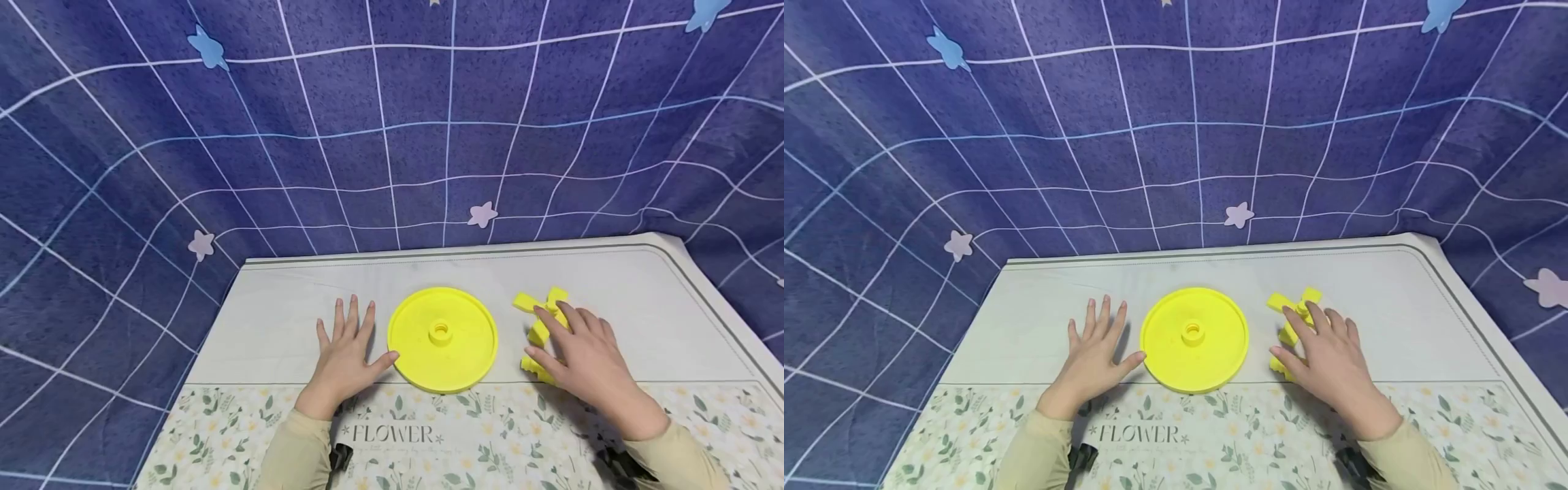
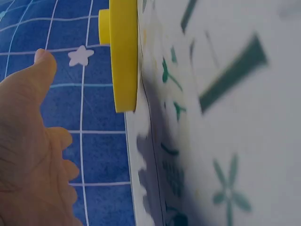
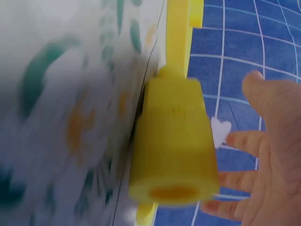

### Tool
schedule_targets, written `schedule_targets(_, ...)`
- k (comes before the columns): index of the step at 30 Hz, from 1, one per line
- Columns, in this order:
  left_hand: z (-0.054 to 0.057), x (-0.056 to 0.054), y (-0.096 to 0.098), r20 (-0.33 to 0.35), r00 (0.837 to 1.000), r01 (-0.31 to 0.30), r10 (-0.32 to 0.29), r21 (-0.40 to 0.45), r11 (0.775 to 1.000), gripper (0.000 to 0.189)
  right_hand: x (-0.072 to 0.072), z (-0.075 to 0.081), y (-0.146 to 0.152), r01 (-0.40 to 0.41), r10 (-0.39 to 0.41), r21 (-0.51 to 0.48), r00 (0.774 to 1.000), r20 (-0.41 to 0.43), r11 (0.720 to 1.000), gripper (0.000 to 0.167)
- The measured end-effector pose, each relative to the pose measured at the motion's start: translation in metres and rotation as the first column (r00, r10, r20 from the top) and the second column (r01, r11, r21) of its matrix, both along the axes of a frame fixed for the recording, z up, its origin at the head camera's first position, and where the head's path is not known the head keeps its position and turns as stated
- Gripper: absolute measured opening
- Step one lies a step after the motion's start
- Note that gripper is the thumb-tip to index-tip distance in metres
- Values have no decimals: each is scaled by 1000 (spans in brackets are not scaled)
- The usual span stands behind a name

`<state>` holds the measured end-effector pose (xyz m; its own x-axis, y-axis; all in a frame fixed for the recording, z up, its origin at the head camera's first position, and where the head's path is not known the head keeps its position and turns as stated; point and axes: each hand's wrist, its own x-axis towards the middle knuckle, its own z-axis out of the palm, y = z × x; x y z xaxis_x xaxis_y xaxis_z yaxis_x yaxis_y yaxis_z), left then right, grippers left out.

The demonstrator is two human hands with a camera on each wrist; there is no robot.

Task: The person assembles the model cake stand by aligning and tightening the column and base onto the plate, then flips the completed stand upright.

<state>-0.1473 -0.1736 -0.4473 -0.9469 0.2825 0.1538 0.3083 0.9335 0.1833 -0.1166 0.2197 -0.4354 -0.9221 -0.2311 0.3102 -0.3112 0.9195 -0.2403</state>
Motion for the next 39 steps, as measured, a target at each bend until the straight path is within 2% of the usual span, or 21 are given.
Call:
schedule_targets(6,2,-1,8,94,994,52,-54,22,998,99,15,5,16,6,-9,50,997,71,999,74)
schedule_targets(11,2,-2,17,166,981,96,-97,15,995,101,22,4,23,-27,22,32,986,163,999,72)
schedule_targets(18,0,-5,26,253,956,160,-146,-37,986,104,21,-1,27,-26,22,6,932,362,1000,69)
schedule_targets(23,0,-6,31,326,937,140,-124,-26,990,108,16,-6,29,-14,15,-6,907,422,1000,55)
schedule_targets(25,1,-6,33,349,930,126,-112,-17,992,112,16,-6,30,-7,17,-26,903,428,1000,52)
schedule_targets(27,1,-6,34,360,927,118,-107,-10,993,115,15,-4,31,-5,24,-47,906,422,999,52)
schedule_targets(30,2,-6,35,373,922,110,-104,4,994,121,15,-1,31,-6,45,-105,927,373,994,49)
schedule_targets(35,2,-7,37,391,915,96,-98,26,995,122,14,5,29,-38,81,-200,974,212,979,46)
schedule_targets(39,3,-7,38,397,912,87,-100,52,995,123,11,7,23,-86,108,-248,991,79,965,47)
